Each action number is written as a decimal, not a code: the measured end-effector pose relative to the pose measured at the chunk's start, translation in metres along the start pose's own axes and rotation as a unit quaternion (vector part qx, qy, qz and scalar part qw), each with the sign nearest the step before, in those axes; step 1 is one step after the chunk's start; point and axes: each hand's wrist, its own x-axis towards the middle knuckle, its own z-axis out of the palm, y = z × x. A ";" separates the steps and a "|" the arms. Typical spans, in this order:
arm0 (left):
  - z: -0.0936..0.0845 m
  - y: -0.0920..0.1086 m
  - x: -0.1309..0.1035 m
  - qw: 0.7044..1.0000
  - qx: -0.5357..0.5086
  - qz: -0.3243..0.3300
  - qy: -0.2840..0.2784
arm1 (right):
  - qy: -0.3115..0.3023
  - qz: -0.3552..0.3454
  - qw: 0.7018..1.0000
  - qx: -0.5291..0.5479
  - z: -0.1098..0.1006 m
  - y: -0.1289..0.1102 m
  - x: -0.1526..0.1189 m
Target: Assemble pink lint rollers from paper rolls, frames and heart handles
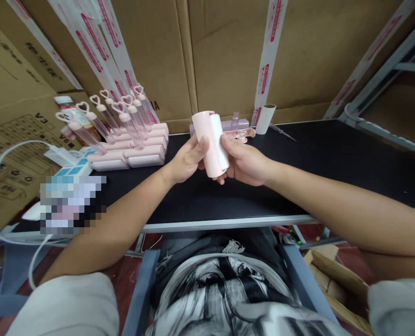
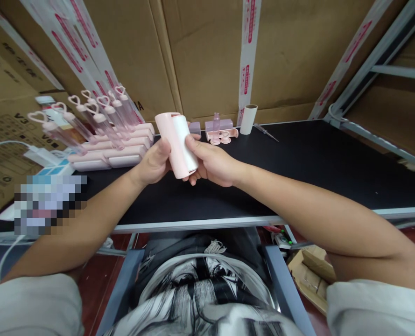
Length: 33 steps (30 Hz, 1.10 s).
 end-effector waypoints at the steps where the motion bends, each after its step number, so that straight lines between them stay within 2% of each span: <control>1: 0.000 -0.001 0.001 0.999 -0.030 -0.012 0.011 | 0.007 -0.001 1.000 0.000 0.000 0.002 0.001; 3: -0.001 -0.006 0.004 0.996 -0.074 -0.026 0.050 | 0.023 -0.004 1.000 -0.002 0.001 0.005 0.002; 8: -0.002 -0.010 0.009 0.986 -0.101 -0.020 0.132 | 0.038 0.011 0.999 -0.036 0.007 0.008 -0.001; 11: -0.001 -0.001 0.009 0.969 -0.166 -0.045 0.180 | 0.026 0.011 0.994 -0.109 0.006 0.005 -0.004; 13: -0.002 0.006 0.008 0.957 -0.192 -0.047 0.214 | 0.038 -0.024 0.978 -0.206 -0.001 0.002 -0.004; 15: -0.006 0.012 0.009 0.949 -0.189 -0.035 0.251 | 0.072 -0.088 0.933 -0.342 -0.012 0.000 -0.001; 18: -0.013 0.015 0.010 0.947 -0.157 -0.036 0.279 | 0.110 -0.142 0.826 -0.535 -0.032 0.002 0.006; 20: -0.017 0.015 0.011 0.947 -0.140 -0.041 0.285 | 0.091 -0.120 0.778 -0.611 -0.042 0.006 0.012; 23: -0.021 0.013 0.013 0.945 -0.125 -0.048 0.298 | 0.035 -0.069 0.733 -0.676 -0.048 0.014 0.017; 25: -0.024 0.011 0.014 0.947 -0.106 -0.056 0.298 | 0.020 -0.049 0.708 -0.704 -0.048 0.017 0.019; 27: -0.029 0.009 0.014 0.949 -0.087 -0.059 0.296 | 0.024 -0.047 0.701 -0.711 -0.048 0.016 0.018; 29: -0.036 0.007 0.013 0.949 -0.075 -0.059 0.300 | 0.039 -0.071 0.718 -0.691 -0.048 0.010 0.015; 31: -0.043 0.004 0.013 0.950 -0.063 -0.055 0.301 | 0.056 -0.118 0.743 -0.656 -0.048 0.003 0.011; 33: -0.049 0.001 0.013 0.952 -0.049 -0.044 0.298 | 0.071 -0.171 0.756 -0.628 -0.047 -0.004 0.008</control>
